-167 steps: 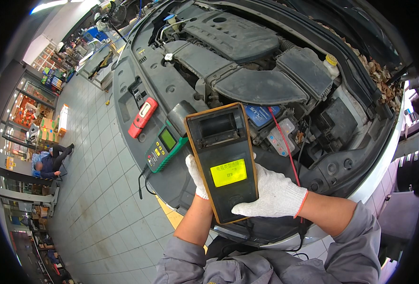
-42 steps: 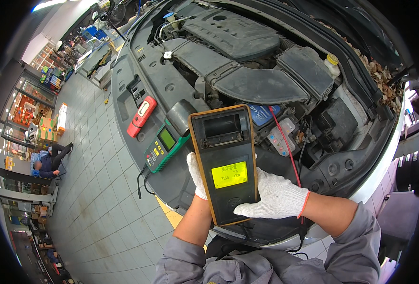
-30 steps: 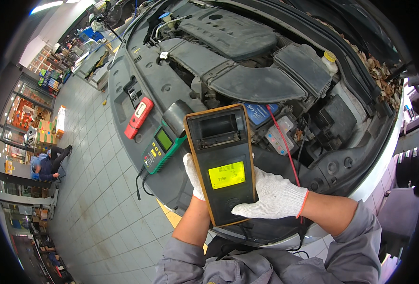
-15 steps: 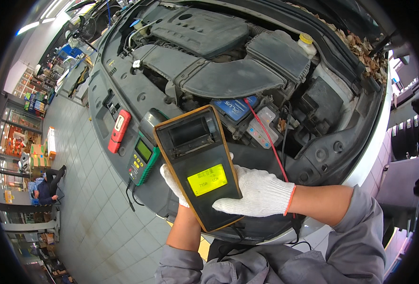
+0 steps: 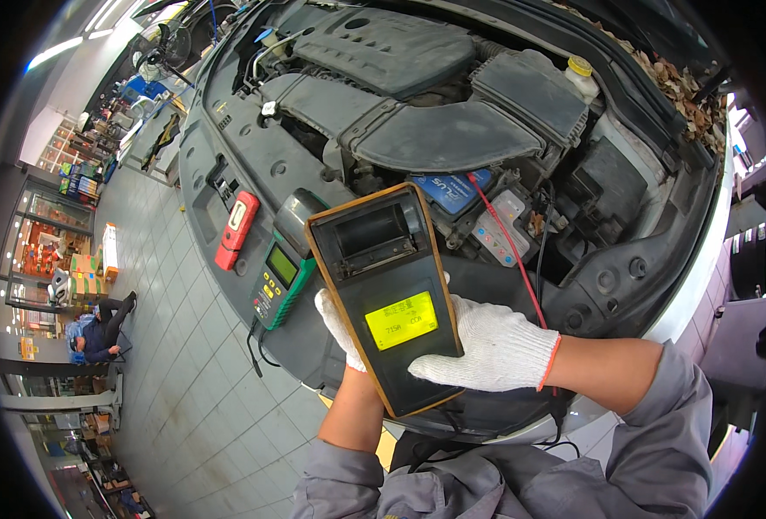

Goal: The person connects a battery tester to the car battery terminals and operates the device to read results. They then use a multimeter to measure voltage at the battery and other engine bay points, adjusting probes and observing readings. The person removes the tester and multimeter and places them on a nearby cart.

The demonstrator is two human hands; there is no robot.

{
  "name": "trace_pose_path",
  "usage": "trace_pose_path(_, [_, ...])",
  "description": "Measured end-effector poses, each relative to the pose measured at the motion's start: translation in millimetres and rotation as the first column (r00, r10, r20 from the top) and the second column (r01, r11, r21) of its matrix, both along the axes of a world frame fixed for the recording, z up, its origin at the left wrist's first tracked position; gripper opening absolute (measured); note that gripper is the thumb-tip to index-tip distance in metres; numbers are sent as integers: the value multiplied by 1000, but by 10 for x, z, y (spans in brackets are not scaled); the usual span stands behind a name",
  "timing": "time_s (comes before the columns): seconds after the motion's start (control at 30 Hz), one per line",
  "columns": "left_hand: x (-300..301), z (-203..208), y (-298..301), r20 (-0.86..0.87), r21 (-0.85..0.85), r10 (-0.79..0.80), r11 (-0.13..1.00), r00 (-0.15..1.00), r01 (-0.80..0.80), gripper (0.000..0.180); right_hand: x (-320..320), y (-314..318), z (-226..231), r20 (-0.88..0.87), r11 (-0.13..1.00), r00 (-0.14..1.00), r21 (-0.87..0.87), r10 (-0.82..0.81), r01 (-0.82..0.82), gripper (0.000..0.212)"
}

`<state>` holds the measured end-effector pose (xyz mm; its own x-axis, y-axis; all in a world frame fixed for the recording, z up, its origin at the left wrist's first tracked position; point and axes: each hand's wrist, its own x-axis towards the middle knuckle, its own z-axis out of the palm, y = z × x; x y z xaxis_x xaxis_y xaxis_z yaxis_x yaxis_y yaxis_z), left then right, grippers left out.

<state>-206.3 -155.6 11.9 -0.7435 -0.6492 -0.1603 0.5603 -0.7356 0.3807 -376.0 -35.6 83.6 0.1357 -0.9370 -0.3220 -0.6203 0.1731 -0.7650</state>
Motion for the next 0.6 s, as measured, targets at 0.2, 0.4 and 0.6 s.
trace_pose_path(0.2, [-21, 25, 9, -86, -97, -84, 992, 993, 75, 119, 2, 4, -13, 6, 999, 1000, 45, -7, 7, 88])
trace_pose_path(0.4, [-2, -32, -5, -95, -43, -88, 996, 992, 84, 119, 4, -14, 1, -6, 999, 1000, 36, 11, -11, 86])
trace_pose_path(0.6, [38, -110, -46, -130, -61, -116, 992, 985, 109, 113, 4, -14, 28, 3, 999, 1000, 44, 11, -11, 83])
